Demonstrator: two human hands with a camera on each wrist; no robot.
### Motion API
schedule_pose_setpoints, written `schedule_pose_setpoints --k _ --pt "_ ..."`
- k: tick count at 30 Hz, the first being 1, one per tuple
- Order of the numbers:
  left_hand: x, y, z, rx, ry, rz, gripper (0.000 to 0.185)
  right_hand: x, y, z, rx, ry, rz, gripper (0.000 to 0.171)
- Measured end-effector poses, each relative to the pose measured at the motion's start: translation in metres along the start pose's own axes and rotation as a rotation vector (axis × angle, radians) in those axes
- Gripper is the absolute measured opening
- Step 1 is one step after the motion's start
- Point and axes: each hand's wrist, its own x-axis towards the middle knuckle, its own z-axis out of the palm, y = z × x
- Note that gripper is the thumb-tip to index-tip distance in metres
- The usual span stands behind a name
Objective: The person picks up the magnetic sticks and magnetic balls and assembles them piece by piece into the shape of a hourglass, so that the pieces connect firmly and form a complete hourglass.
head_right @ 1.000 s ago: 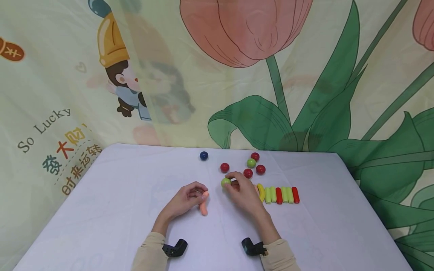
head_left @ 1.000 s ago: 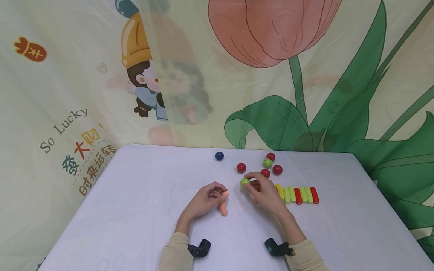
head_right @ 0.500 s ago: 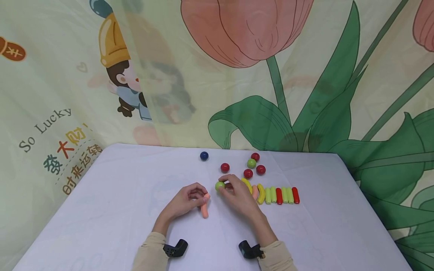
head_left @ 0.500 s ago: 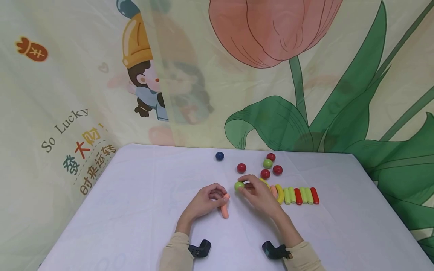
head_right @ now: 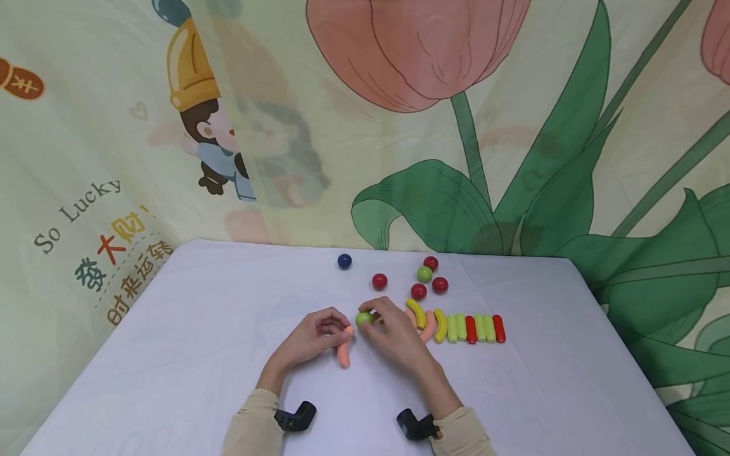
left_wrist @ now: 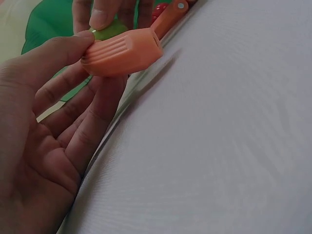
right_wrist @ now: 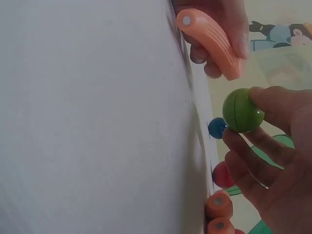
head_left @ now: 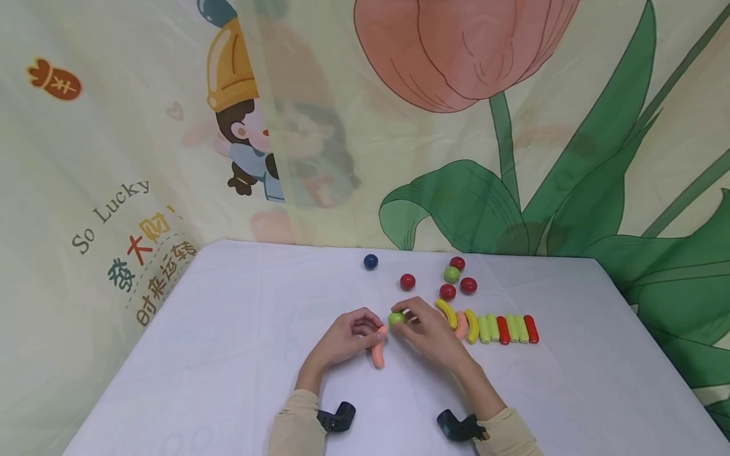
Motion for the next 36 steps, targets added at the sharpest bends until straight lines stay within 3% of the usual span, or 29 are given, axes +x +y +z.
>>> schedule_pose_setpoints --k 11,19,25,30,36 --pt "0.003 0.0 0.003 0.024 -0.025 -0.005 0.021 -0.004 -0.002 0.004 -0.021 -0.029 -0.009 0.03" --pt "0.001 0.001 0.004 0.092 -0.025 -0.008 0.034 -0.006 -0.002 0.007 -0.023 -0.054 0.037 0.029" --pt "0.004 0.006 -0.002 0.248 -0.069 0.065 0.042 -0.008 -0.004 0.009 0.0 -0.072 0.04 0.032" --pt "0.009 0.01 -0.007 0.304 -0.096 0.103 0.045 -0.006 -0.005 0.005 -0.001 -0.102 0.031 0.03" --pt "0.009 0.003 -0.009 0.288 -0.008 0.133 0.038 -0.002 -0.006 -0.006 -0.005 -0.059 0.059 0.025"
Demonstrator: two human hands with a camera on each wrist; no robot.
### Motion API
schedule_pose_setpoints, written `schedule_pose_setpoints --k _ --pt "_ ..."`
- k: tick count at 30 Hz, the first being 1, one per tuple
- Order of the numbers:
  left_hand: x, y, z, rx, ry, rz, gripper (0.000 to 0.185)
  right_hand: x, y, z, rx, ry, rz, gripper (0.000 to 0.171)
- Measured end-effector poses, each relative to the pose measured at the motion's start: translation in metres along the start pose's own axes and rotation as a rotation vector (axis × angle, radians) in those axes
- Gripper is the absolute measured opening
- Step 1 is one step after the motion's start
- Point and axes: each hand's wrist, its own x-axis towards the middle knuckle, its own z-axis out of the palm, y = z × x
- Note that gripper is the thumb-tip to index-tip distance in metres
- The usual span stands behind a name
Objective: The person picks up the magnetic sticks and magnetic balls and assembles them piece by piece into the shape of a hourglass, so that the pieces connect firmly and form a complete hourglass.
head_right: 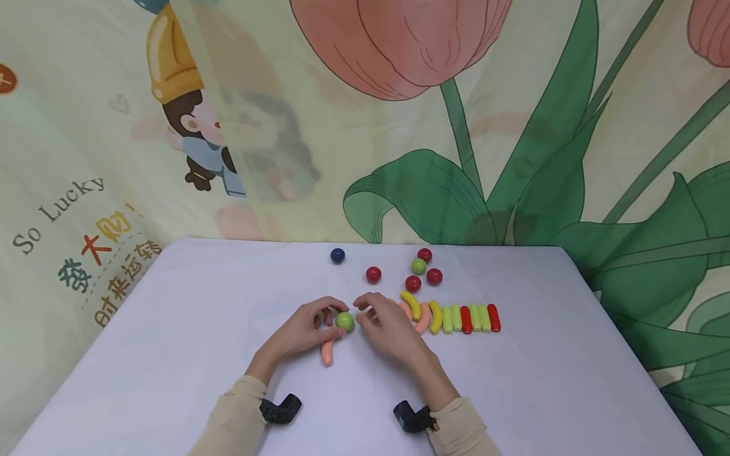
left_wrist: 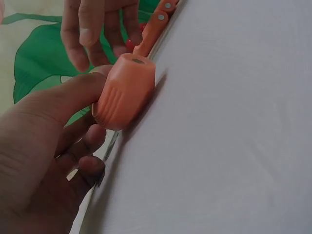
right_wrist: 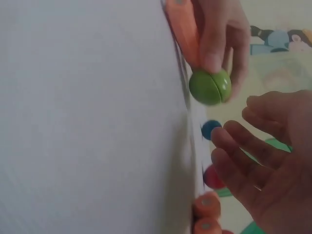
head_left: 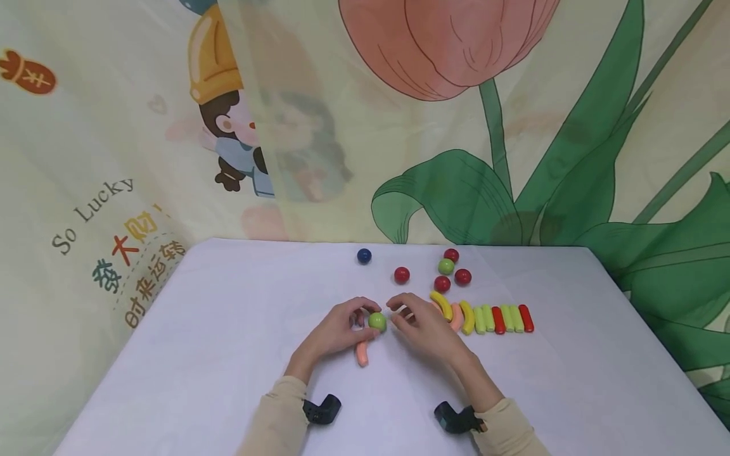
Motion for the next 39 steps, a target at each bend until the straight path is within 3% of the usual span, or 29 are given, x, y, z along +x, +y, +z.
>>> schedule_pose_setpoints --k 6,11,21,28,34,39 --pt "-0.002 -0.01 0.001 -0.013 0.127 0.025 0.038 0.0 0.006 -0.016 -0.03 0.056 0.065 0.028" --pt "-0.003 -0.013 0.0 0.012 0.147 0.045 0.038 -0.002 0.016 -0.028 -0.009 0.064 0.129 0.031" --pt "-0.002 -0.011 -0.002 0.019 0.221 -0.043 0.038 0.0 0.026 -0.033 -0.147 0.114 0.137 0.035" --pt "-0.002 -0.011 -0.001 0.015 0.212 -0.062 0.037 0.003 0.027 -0.031 -0.186 0.079 0.166 0.035" --pt "-0.001 -0.016 0.0 0.034 0.194 -0.034 0.034 0.004 0.029 -0.028 -0.224 0.086 0.171 0.035" --pt "0.0 -0.018 0.001 0.029 0.187 -0.052 0.033 0.004 0.03 -0.027 -0.235 0.101 0.179 0.034"
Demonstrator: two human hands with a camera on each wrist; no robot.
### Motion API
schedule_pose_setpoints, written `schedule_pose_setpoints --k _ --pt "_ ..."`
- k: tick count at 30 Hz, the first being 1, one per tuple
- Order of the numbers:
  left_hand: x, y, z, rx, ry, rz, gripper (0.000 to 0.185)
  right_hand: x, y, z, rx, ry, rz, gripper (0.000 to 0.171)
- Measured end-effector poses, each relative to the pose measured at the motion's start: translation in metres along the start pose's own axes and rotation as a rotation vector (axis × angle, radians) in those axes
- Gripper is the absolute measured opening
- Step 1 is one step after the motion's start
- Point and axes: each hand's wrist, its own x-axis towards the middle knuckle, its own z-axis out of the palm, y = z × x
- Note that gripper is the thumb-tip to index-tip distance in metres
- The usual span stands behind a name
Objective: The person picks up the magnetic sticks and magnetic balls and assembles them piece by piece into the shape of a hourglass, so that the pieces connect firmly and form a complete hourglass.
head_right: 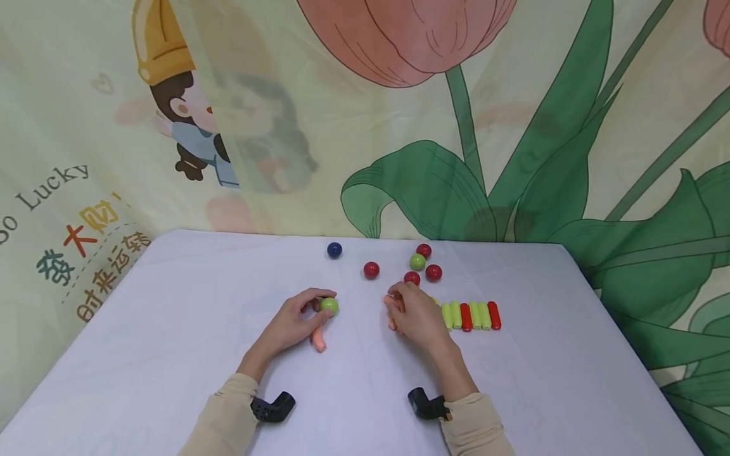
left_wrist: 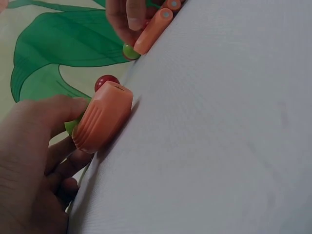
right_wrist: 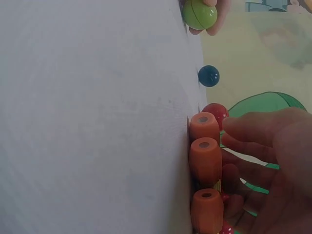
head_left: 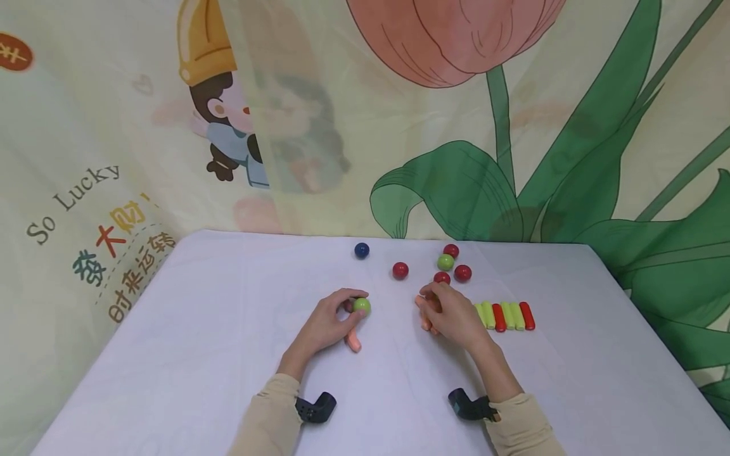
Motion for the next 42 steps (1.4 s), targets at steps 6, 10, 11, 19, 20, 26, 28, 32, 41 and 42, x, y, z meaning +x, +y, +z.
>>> schedule_pose_setpoints --k 6,10,11,19,20,26,28,32,41,42 --pt "0.0001 -0.0009 -0.0003 0.003 0.004 -0.025 0.033 0.0004 -0.0027 0.0005 -0.03 -0.004 0.018 0.033" --pt "-0.0014 0.0006 -0.0007 -0.002 0.007 -0.039 0.032 0.001 -0.0038 0.0013 -0.06 -0.011 0.033 0.035" --pt "-0.0016 0.0007 -0.0006 -0.006 0.007 -0.039 0.032 0.0009 -0.0037 0.0017 -0.066 -0.01 0.032 0.035" --pt "-0.0029 0.0018 0.001 -0.019 0.001 -0.048 0.033 -0.0007 -0.0039 0.003 -0.04 -0.013 0.068 0.033" --pt "-0.0029 0.002 0.0012 -0.017 0.001 -0.047 0.034 -0.001 -0.0041 0.0029 -0.037 -0.015 0.073 0.032" --pt "-0.0019 0.003 0.0006 -0.016 0.01 -0.042 0.034 -0.0001 -0.0046 0.0028 -0.042 -0.002 0.072 0.031" --pt "-0.0021 0.0031 0.0002 -0.016 0.01 -0.044 0.033 0.0001 -0.0046 0.0031 -0.037 -0.002 0.072 0.031" --pt "-0.002 0.0017 0.0005 -0.01 0.009 -0.036 0.033 -0.0003 -0.0044 0.0037 -0.026 -0.003 0.075 0.031" --pt "-0.0011 0.0005 0.0004 0.016 0.017 -0.026 0.033 -0.0005 -0.0036 0.0063 -0.02 0.007 0.075 0.032" --pt "-0.0012 0.0006 0.0002 0.023 0.02 -0.027 0.033 -0.0004 -0.0035 0.0066 -0.021 0.01 0.072 0.032"
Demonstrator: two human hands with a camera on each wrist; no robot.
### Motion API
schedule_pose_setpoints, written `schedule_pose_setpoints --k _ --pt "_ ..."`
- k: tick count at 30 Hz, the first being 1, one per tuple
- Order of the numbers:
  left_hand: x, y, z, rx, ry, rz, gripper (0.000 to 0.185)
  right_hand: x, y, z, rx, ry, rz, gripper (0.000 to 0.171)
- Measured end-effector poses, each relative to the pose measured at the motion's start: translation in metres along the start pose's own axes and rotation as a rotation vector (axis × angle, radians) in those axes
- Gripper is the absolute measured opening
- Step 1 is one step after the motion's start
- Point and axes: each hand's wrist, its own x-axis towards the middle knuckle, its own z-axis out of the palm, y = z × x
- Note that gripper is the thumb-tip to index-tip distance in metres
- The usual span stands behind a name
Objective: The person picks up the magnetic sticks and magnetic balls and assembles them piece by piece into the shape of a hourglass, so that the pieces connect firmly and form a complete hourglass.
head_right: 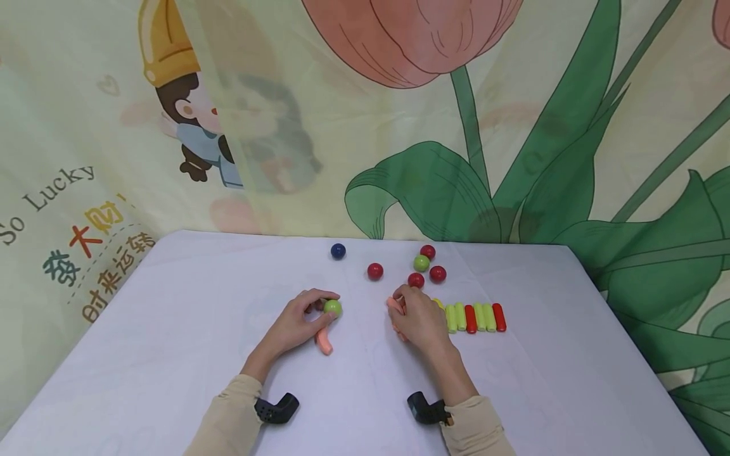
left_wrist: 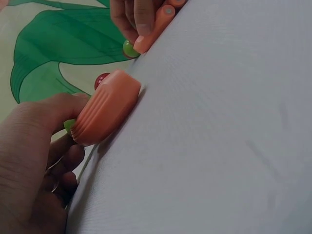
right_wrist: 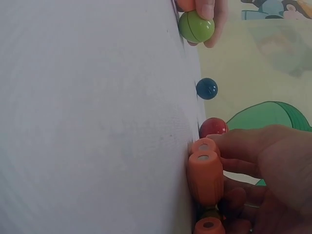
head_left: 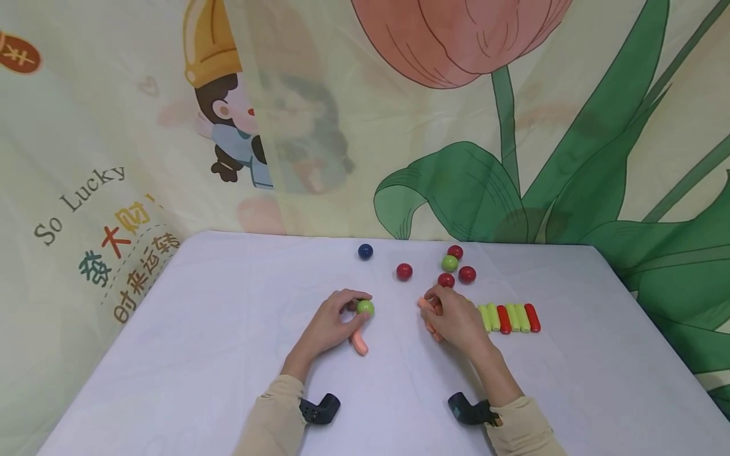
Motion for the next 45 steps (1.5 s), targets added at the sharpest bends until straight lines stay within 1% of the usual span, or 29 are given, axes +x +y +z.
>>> schedule_pose_setpoints --k 4,12,19,25,34,45 --pt "0.0 0.0 0.0 0.011 0.005 -0.006 0.033 0.0 0.0 0.001 0.0 0.01 -0.01 0.032" --pt "0.0 0.0 -0.001 -0.019 -0.004 -0.012 0.034 0.0 -0.001 0.002 0.028 0.008 -0.008 0.031" --pt "0.001 -0.001 -0.001 -0.06 -0.02 -0.001 0.034 -0.001 -0.003 0.004 0.015 0.061 -0.063 0.029" --pt "0.001 -0.001 0.0 -0.039 -0.019 0.025 0.033 -0.001 -0.005 0.004 0.008 0.094 -0.094 0.028" --pt "0.002 -0.003 0.001 -0.036 -0.002 0.042 0.034 -0.001 -0.011 0.007 0.01 0.075 -0.087 0.027" --pt "0.001 -0.001 0.001 -0.023 -0.004 0.042 0.034 -0.001 -0.018 0.009 -0.012 0.062 -0.116 0.025"
